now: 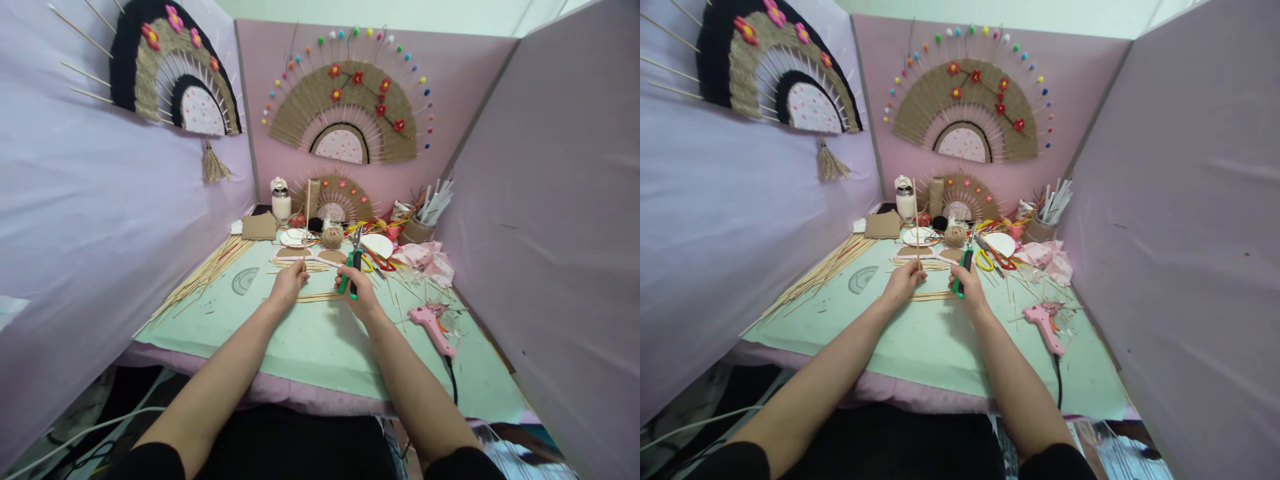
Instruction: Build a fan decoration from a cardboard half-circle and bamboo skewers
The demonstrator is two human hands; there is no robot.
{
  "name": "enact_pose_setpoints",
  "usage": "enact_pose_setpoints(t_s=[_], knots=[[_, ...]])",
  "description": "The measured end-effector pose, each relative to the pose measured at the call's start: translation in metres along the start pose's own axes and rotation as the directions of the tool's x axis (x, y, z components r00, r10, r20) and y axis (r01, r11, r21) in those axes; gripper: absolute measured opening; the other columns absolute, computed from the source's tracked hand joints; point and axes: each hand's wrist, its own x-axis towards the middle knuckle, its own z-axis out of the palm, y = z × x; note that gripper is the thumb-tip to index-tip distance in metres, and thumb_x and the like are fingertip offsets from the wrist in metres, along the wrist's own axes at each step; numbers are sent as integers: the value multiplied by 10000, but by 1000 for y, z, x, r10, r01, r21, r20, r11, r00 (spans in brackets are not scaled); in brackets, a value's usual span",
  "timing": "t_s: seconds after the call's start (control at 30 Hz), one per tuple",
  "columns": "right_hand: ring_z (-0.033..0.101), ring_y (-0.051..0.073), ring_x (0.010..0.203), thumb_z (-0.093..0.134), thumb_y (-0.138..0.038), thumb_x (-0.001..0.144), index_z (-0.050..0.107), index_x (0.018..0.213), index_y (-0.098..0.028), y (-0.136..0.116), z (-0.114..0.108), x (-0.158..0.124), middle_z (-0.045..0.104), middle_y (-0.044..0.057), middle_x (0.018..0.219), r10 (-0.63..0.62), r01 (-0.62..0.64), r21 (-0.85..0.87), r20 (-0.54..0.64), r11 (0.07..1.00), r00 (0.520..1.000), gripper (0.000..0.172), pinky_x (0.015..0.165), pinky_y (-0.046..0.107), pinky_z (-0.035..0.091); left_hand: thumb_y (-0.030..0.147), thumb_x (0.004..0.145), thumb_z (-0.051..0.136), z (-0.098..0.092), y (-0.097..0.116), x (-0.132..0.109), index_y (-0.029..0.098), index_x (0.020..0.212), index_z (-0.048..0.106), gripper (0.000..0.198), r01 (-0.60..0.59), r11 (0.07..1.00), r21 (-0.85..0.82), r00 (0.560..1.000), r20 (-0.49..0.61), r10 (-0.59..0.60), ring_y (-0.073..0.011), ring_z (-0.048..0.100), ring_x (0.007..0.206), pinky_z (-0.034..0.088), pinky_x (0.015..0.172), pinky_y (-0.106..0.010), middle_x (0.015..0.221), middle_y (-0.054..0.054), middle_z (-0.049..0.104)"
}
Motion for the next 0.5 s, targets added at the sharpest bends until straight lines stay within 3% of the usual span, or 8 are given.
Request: enact_pose_setpoints(t_s=[0.17, 0.33, 0.5], knots=[[508, 107, 598, 759, -340, 593, 527, 953, -239, 0, 0, -1, 558, -56, 714, -55, 55, 2, 27, 999, 998, 440, 576, 254, 433, 196, 817, 474, 2, 2, -4, 222, 756, 505, 73, -70, 997, -28, 996, 59, 72, -159, 672, 773, 482, 711, -261, 795, -11, 726], [585, 178, 727, 722, -390, 601, 560, 953, -266, -7, 4, -11, 609, -2, 828, -164, 156, 53, 217, 986, 962, 407, 638, 328, 474, 237, 813, 491, 5, 8, -7, 218, 800, 581, 93, -144, 988, -59, 962, 224, 154, -161, 654, 766, 491, 708, -255, 805, -6, 718], [621, 251, 868, 697, -412, 572, 566, 954, -299, -14, 6, -20, 656, 39, 937, -108, 102, 37, 319, 994, 942, 419, 667, 387, 483, 260, 815, 513, 5, 10, -7, 233, 940, 678, 209, -205, 978, -37, 939, 274, 207, -182, 651, 830, 496, 769, -269, 839, -2, 718]])
